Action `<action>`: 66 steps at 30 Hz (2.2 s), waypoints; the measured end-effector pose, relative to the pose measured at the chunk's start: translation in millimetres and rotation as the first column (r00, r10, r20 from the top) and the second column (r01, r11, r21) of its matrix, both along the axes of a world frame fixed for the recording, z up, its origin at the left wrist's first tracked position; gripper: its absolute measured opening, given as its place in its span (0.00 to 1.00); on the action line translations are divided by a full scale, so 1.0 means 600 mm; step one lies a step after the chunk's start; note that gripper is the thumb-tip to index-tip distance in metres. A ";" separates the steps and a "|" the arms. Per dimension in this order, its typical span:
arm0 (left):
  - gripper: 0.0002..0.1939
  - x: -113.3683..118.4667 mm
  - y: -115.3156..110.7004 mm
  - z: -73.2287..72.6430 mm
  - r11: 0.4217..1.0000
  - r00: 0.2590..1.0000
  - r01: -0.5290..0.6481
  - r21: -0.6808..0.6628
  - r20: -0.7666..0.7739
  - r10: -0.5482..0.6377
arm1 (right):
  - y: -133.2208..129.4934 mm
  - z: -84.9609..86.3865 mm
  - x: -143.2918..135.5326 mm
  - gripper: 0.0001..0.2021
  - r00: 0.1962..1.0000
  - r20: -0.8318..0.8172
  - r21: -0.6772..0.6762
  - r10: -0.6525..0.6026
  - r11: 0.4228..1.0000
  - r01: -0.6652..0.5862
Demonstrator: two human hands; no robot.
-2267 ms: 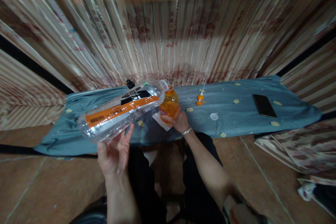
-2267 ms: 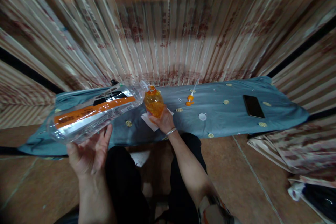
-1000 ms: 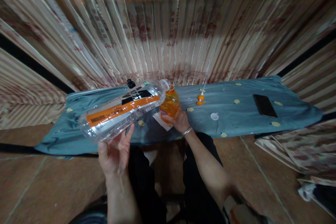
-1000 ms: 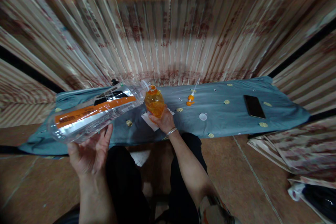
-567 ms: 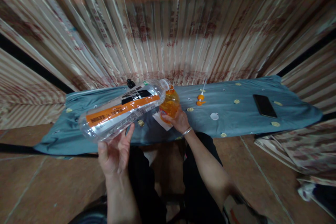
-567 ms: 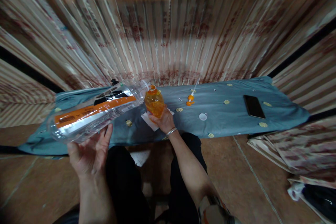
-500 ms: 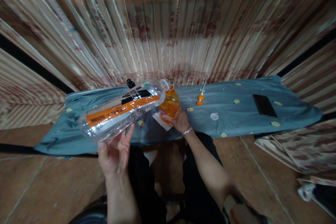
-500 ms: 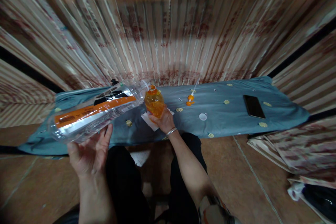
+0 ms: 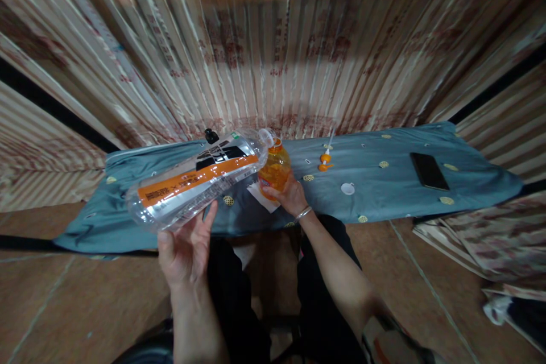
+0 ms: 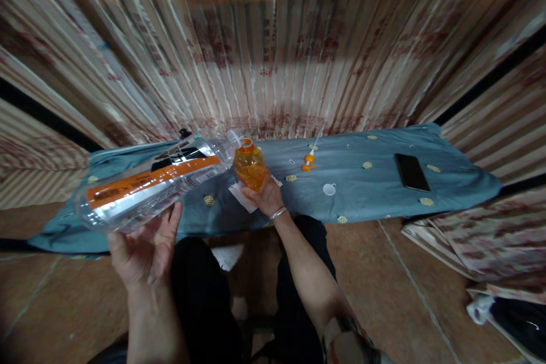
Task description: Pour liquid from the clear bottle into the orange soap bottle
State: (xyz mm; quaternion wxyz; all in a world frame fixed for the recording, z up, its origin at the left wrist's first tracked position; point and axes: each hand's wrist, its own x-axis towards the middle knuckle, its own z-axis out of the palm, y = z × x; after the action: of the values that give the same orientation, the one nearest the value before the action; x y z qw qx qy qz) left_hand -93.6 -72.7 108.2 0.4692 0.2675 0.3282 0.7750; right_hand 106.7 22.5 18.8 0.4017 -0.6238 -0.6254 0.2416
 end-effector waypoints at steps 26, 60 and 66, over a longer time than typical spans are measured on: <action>0.32 0.000 0.000 0.000 1.000 1.000 -0.005 -0.023 -0.019 0.005 | 0.002 -0.007 0.002 0.33 1.000 0.006 0.030 0.004 1.000 -0.004; 0.32 0.001 0.000 0.000 1.000 1.000 0.006 0.008 -0.020 -0.006 | 0.003 -0.008 0.002 0.32 1.000 0.009 0.027 0.004 1.000 -0.004; 0.32 0.002 0.003 0.000 1.000 1.000 -0.004 0.003 -0.013 0.004 | 0.003 -0.009 0.001 0.32 1.000 0.008 0.044 -0.002 0.999 0.002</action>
State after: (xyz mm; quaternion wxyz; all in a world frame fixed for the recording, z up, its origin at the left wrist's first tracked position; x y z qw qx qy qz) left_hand -92.3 -71.0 108.2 0.4651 0.2726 0.3305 0.7747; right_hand 107.5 24.1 13.5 0.4129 -0.6164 -0.6317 0.2247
